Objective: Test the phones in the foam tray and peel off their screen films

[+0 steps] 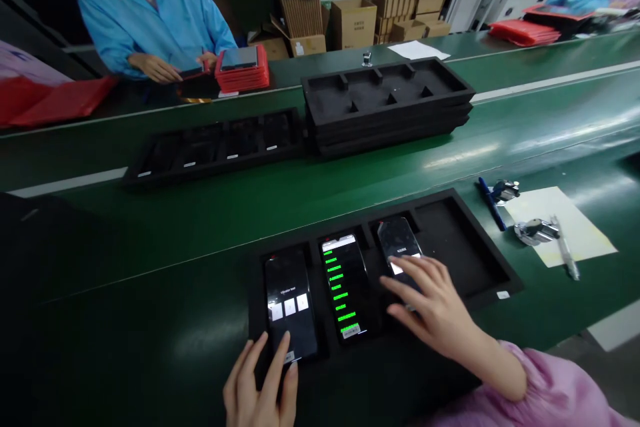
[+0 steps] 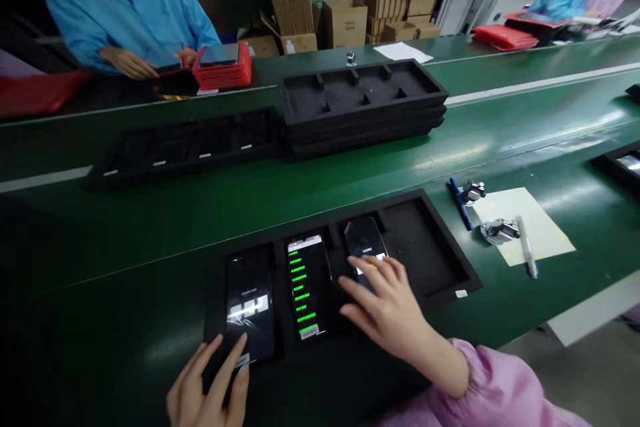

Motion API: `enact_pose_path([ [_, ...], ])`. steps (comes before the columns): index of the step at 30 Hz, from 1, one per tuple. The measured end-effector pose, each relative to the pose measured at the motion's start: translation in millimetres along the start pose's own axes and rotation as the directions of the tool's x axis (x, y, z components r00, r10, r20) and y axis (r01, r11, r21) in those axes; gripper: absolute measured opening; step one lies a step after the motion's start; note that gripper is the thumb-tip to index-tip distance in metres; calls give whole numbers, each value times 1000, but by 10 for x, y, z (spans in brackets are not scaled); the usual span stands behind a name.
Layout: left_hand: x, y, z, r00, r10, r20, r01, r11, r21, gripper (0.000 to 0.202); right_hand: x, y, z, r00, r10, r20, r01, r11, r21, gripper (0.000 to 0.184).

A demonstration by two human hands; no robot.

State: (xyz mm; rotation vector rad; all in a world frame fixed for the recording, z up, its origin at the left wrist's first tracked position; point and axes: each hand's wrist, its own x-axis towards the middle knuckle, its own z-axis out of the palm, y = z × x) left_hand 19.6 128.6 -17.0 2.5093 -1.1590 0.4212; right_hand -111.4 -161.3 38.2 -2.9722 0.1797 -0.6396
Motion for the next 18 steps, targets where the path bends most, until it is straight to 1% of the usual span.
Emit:
enact_pose_path([
  [2,-14,-36,17,1000,22,-9,-22,1000,8,73,140,-181,70,997,-67,40,65,996,60,30],
  [3,-25,-58,27,999,36,-19,-36,999,12,69,202,-255,114,997,-71,45,67,995,70,31],
  [5,-50,-96,42,998,59,-30,-59,998,16,58,286,-348,187,999,-28,26,26,997,68,35],
  [7,-56,-111,36,997,74,-28,-74,997,15,45,295,-372,207,1000,10,-8,-9,997,78,37],
  [9,-15,-94,8,997,78,-23,-77,997,27,33,235,-354,166,1000,-2,-12,3,993,121,34],
  [11,84,-54,-24,995,92,-37,-90,995,51,25,137,-327,102,1000,-31,-3,31,987,160,29],
  [13,220,-12,-37,992,119,-49,-115,990,77,28,39,-318,61,998,-65,23,60,984,170,24],
  [14,286,2,-31,990,135,-34,-132,987,89,32,-2,-324,58,997,-68,41,61,985,162,23],
  [16,378,15,2,987,156,35,-159,982,101,41,-65,-353,84,997,-42,70,33,991,127,24],
  [18,393,11,44,987,128,93,-137,986,94,47,-103,-386,130,995,-12,97,5,997,79,27],
])
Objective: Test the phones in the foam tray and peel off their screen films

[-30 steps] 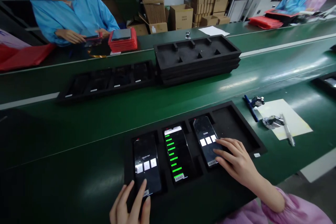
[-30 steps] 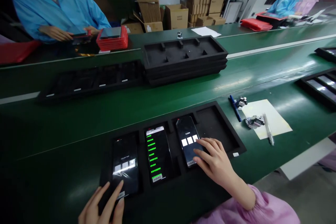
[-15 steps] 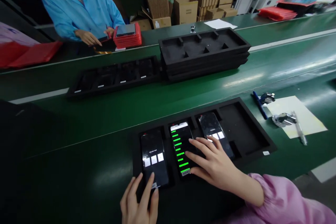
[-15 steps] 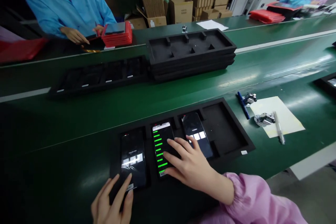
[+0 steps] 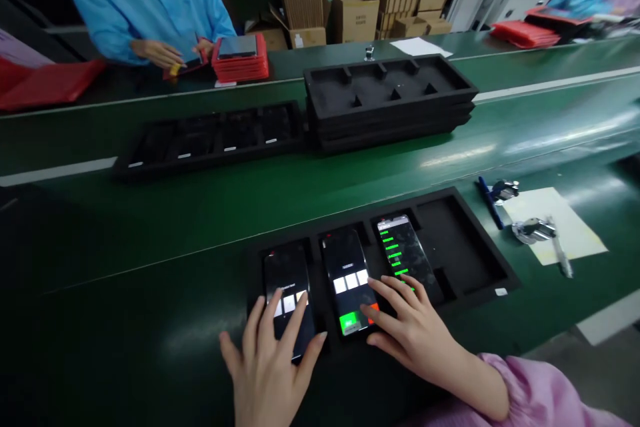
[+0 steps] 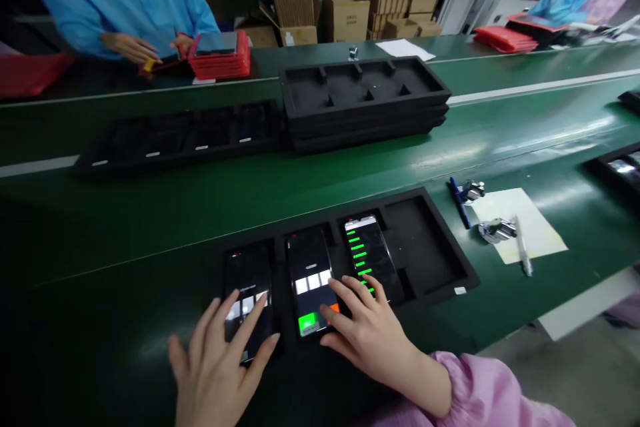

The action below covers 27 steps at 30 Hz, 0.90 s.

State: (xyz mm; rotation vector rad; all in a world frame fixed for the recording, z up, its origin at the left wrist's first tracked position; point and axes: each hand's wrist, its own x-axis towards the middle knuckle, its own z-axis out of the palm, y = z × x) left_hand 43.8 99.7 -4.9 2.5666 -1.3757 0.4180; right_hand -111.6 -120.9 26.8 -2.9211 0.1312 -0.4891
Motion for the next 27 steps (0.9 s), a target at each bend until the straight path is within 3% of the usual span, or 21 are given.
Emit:
enact_pose_path([
  [7,-274,9,-6,989,-124,-85,112,984,-136,65,-20,-25,76,997,43,-57,-45,999,-31,29],
  [18,-763,-162,-47,949,-308,69,314,945,-90,51,-41,-23,147,989,89,-119,-82,995,60,26],
  [23,-671,-118,-99,960,-277,45,279,959,-52,49,-32,20,109,996,-10,-88,11,1000,4,23],
  [27,-516,-38,-127,973,-231,-24,229,972,-45,48,-6,33,85,993,9,-119,-8,1000,15,28],
])
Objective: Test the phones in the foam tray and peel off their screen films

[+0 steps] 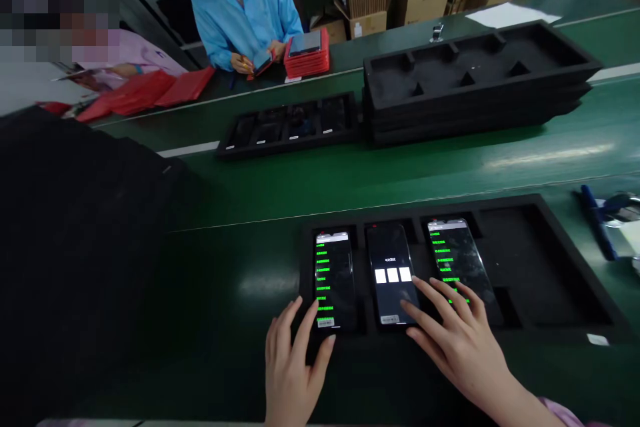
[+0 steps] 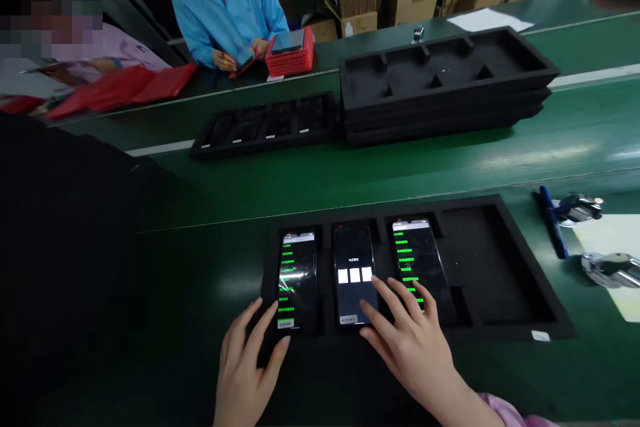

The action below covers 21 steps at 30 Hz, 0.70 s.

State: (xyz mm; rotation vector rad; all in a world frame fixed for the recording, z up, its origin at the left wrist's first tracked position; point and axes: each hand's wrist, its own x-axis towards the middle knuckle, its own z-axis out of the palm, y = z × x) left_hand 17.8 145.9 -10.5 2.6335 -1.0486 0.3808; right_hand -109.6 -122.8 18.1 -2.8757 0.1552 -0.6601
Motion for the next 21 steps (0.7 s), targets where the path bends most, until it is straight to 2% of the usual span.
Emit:
enact_pose_path([
  [4,-14,14,-1,996,-25,82,17,995,99,49,18,-5,1,999,-50,9,50,999,-18,27],
  [7,-68,51,-1,997,-22,69,19,999,46,55,26,-29,17,1000,8,-20,-8,1000,19,31],
  [11,34,272,-9,993,116,28,-115,993,-26,54,19,-82,23,997,80,-19,-78,994,74,35],
  [14,320,508,-56,973,232,13,-231,970,-74,50,-35,-155,27,993,120,-19,-119,992,27,34],
  [16,591,662,-97,937,349,14,-345,931,-120,49,-97,-220,56,988,157,-4,-157,986,-64,30],
  [19,1008,884,-106,835,549,18,-535,820,-202,48,-193,-305,136,982,188,15,-183,966,-182,29],
  [21,1216,1036,-47,776,629,47,-596,756,-270,50,-233,-335,192,980,201,-9,-199,959,-201,30],
])
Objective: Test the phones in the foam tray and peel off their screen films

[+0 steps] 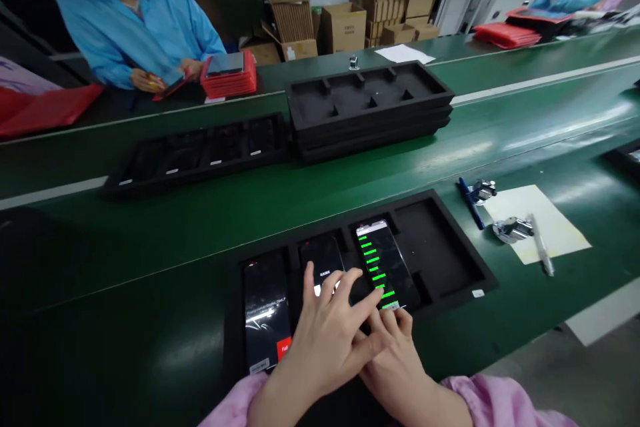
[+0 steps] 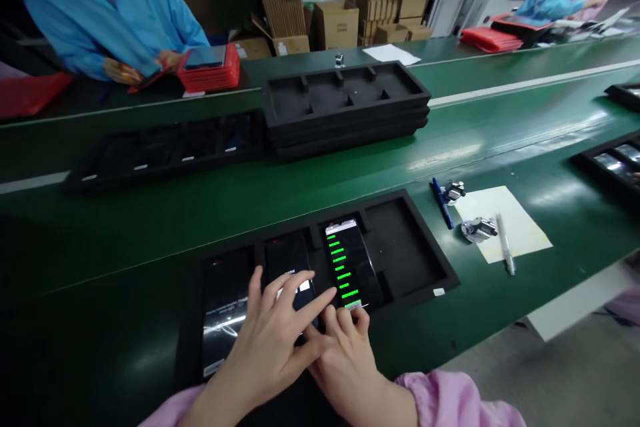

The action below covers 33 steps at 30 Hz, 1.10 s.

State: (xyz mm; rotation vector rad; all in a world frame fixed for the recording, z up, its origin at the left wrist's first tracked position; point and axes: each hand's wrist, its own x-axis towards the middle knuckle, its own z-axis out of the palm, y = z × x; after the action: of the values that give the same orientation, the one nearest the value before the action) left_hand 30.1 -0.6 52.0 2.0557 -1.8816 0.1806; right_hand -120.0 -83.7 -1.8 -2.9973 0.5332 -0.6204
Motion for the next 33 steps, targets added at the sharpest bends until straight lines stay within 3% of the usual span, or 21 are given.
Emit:
enact_pose_path([
  [3,262,39,164,993,29,110,-16,993,-119,62,-16,-23,51,999,21,-46,-20,1000,18,25],
  [6,330,113,298,996,-16,85,29,988,-154,76,3,-31,56,996,35,-85,-30,998,57,23],
  [9,164,82,222,993,-86,-79,73,986,-152,91,40,-29,12,992,74,-99,-60,989,136,28],
  [12,-187,-85,-25,972,-180,-151,167,982,-93,89,95,-21,-54,989,99,-107,-81,983,162,48],
  [16,-595,-263,-219,974,-217,-71,223,969,101,71,152,-25,-83,989,89,-115,-70,984,165,53],
  [18,-650,-261,-164,976,-213,-37,216,963,161,64,169,-32,-76,991,78,-108,-60,985,165,53],
  [21,-541,-190,35,977,-214,16,207,960,186,62,194,-5,-113,993,52,-101,-31,980,196,53],
  [24,-361,-131,200,973,-225,47,214,962,172,63,223,149,-261,992,-16,-126,55,949,311,41],
  [27,-361,-134,190,972,-235,3,231,958,167,64,232,458,-465,977,-25,-213,97,937,336,22],
  [31,-741,-222,20,959,-262,-103,275,951,139,63,193,902,-606,965,15,-262,53,966,252,13],
  [33,-946,-250,-14,955,-278,-99,290,945,148,60,169,1030,-588,969,19,-244,42,969,243,13],
])
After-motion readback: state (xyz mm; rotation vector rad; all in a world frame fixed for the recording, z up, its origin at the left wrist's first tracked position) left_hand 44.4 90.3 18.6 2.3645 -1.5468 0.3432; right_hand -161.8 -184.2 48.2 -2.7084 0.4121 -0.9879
